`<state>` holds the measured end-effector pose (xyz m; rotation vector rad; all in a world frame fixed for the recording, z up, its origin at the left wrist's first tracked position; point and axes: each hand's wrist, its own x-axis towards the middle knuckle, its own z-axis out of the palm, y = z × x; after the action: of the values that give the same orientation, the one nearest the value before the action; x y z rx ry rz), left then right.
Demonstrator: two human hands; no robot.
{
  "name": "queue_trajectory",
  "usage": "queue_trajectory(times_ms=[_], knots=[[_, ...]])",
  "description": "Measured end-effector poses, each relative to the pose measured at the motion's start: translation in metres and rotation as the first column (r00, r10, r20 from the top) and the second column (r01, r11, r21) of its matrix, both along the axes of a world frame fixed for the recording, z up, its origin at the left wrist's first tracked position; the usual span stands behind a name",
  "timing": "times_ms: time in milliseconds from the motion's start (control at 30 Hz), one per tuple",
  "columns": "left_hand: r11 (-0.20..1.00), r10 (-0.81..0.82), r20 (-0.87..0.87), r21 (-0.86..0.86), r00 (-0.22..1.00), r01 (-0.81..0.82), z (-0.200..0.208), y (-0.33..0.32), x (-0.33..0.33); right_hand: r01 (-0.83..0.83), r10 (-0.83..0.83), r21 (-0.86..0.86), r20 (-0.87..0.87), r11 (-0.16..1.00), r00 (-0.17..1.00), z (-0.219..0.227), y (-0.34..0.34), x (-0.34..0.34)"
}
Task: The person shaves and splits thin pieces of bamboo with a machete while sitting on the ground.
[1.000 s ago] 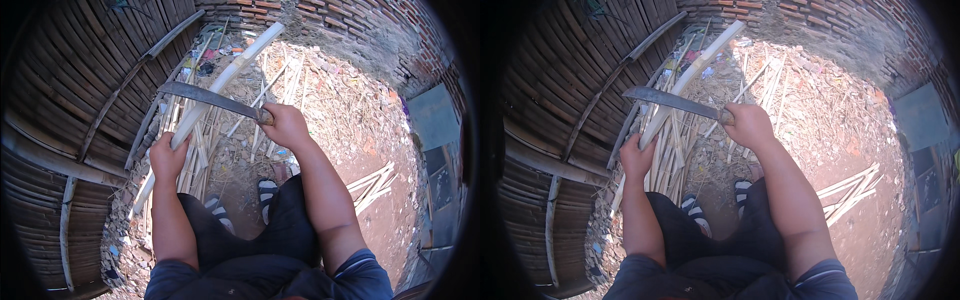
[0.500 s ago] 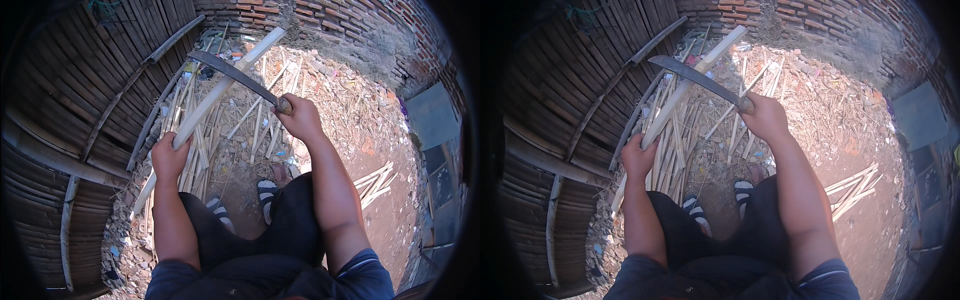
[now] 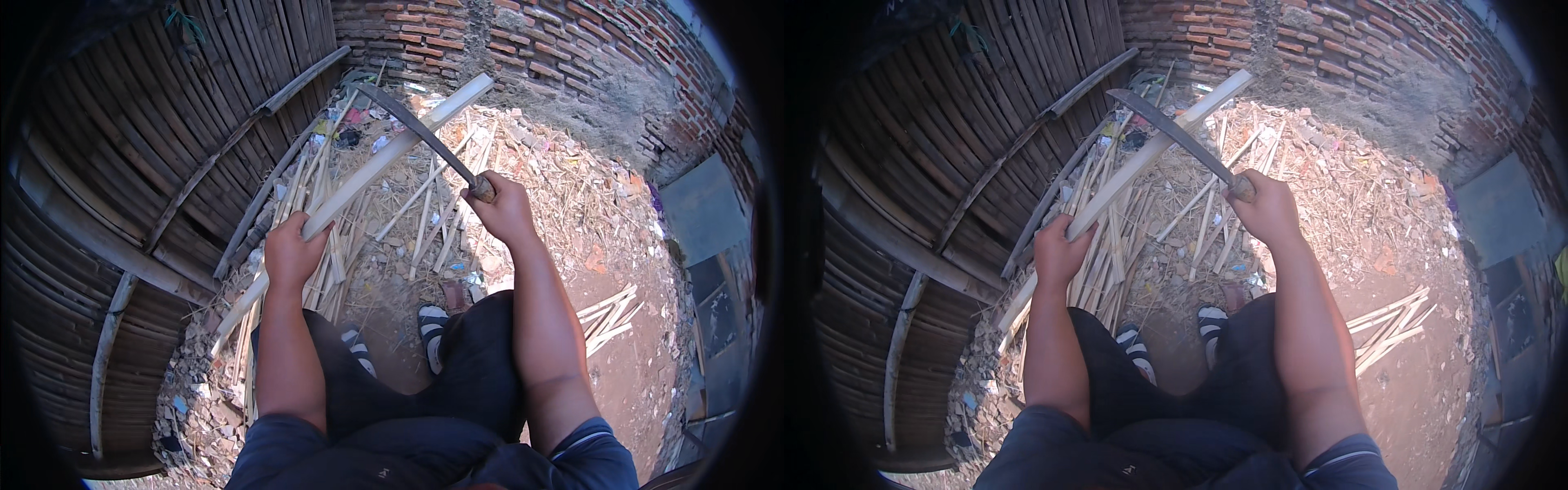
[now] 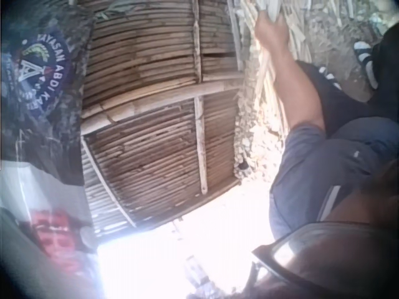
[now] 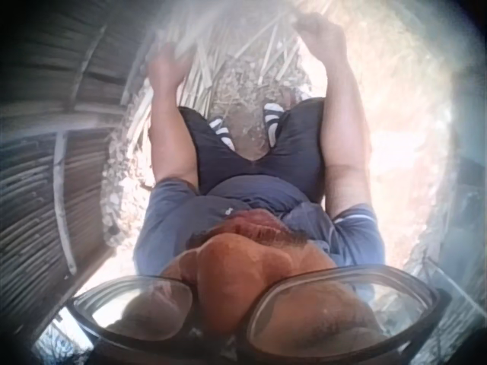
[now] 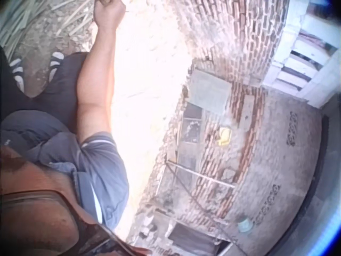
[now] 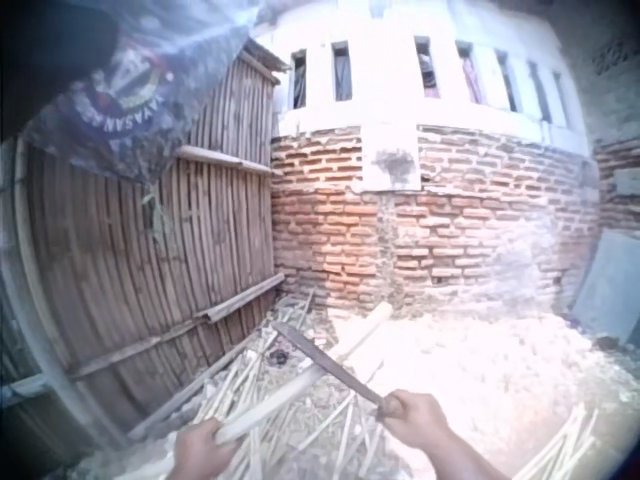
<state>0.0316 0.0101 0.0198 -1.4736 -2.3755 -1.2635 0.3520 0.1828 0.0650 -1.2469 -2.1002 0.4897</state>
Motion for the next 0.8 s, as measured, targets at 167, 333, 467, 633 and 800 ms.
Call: queue_trajectory(times_ms=[167,333,467,633,800], knots=[[0.998,-0.007,-0.016,0.067,1.000,0.008,0.003,-0.003,0.000,-0.140,0.128,0.098,0.122,0.985,0.984,0.003,-0.020,-0.015],[0.993,0.010,0.022,0.117,1.000,-0.012,0.012,-0.013,-0.002,-0.182,0.148,0.192,0.177,0.964,0.973,0.014,-0.036,-0.028],[0.982,0.020,-0.026,0.190,0.999,-0.014,0.011,-0.019,-0.008,-0.063,0.062,0.184,0.007,0.981,0.998,0.014,-0.032,-0.029],[0.978,0.028,-0.047,0.206,0.999,-0.018,0.010,-0.024,-0.013,-0.103,0.120,0.270,-0.047,0.957,0.992,0.006,-0.030,-0.033],[0.970,0.018,-0.015,0.242,1.000,-0.013,0.005,-0.026,-0.019,-0.244,0.210,0.359,0.132,0.901,0.969,0.010,-0.044,-0.048]])
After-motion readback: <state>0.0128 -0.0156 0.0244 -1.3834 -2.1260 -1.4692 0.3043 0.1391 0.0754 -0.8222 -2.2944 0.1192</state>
